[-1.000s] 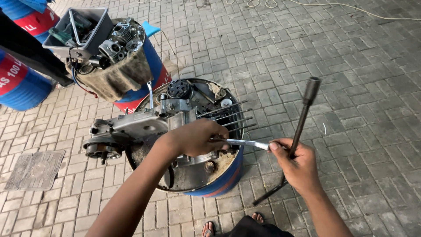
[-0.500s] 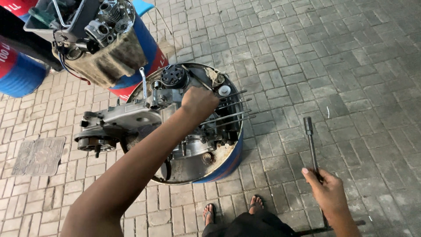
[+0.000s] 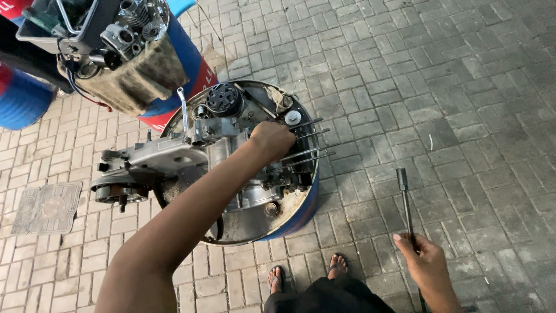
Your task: Loosening and removing internal components of a disassembled engine block using a wrench and a metal rod.
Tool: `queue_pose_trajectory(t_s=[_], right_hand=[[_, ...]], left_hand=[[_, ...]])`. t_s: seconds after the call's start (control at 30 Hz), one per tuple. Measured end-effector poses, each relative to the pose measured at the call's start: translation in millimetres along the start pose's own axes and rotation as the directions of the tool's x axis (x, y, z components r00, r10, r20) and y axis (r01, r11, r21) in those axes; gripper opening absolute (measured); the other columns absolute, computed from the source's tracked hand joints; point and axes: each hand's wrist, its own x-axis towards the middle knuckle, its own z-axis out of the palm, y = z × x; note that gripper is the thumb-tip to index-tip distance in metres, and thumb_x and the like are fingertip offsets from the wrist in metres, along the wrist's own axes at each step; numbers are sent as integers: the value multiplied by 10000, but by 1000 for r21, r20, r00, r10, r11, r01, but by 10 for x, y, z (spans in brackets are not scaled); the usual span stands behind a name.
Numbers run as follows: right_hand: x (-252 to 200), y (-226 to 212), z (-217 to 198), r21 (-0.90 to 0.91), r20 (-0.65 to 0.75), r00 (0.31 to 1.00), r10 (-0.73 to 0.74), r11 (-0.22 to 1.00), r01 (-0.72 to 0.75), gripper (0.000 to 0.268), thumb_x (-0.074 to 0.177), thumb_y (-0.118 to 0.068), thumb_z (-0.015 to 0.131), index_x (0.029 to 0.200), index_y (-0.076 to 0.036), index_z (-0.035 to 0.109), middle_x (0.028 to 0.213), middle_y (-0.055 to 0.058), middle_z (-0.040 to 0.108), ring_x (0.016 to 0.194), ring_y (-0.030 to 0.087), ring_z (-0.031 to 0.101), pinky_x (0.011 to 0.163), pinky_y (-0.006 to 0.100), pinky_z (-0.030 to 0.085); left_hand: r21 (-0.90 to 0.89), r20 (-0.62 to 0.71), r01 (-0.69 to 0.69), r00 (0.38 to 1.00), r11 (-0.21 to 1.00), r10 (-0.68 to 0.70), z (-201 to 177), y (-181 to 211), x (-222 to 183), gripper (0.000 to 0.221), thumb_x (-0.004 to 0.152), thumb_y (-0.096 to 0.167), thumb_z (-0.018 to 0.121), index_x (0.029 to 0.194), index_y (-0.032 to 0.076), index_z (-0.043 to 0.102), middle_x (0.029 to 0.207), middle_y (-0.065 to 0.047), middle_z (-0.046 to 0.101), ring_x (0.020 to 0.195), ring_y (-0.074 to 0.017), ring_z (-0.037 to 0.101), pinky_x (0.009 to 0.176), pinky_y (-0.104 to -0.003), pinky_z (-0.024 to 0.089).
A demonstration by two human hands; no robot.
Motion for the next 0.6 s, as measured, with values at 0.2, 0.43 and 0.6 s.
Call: queue_pose_trajectory(t_s=[0.2, 0.43, 0.6], right_hand=[[70, 27, 74, -33, 0, 999, -42, 999, 42, 402, 924, -387, 736, 935, 11, 789, 675, 104, 577, 611, 222, 496, 600, 346, 395], [62, 24, 131, -47, 10, 998, -67, 997, 68, 385, 924, -420, 733, 816, -51, 751, 617, 32, 407, 590, 170, 378, 575, 326, 311], [93, 7, 329, 162, 129, 988, 85, 981, -105, 342, 992, -35, 597, 1287, 84, 723, 871, 202, 692, 618, 234, 495, 522, 353, 357]], left_hand=[[-16, 150, -61, 987, 998, 62, -306, 51, -24, 299, 894, 15, 722, 1188, 58, 691, 1204, -88, 708, 1112, -308, 696, 807, -435, 645], [88, 232, -182, 960, 979, 158, -400, 164, 12, 398, 919, 106, 760, 1291, 116, 620, 1254, -85, 686, 1153, -309, 651, 865, -429, 614], [-26, 214, -271, 939, 962, 270, -252, -78, -175, 99, 921, -62, 647, 966, 10, 697, 849, -74, 704, 723, -173, 704, 614, -226, 621]])
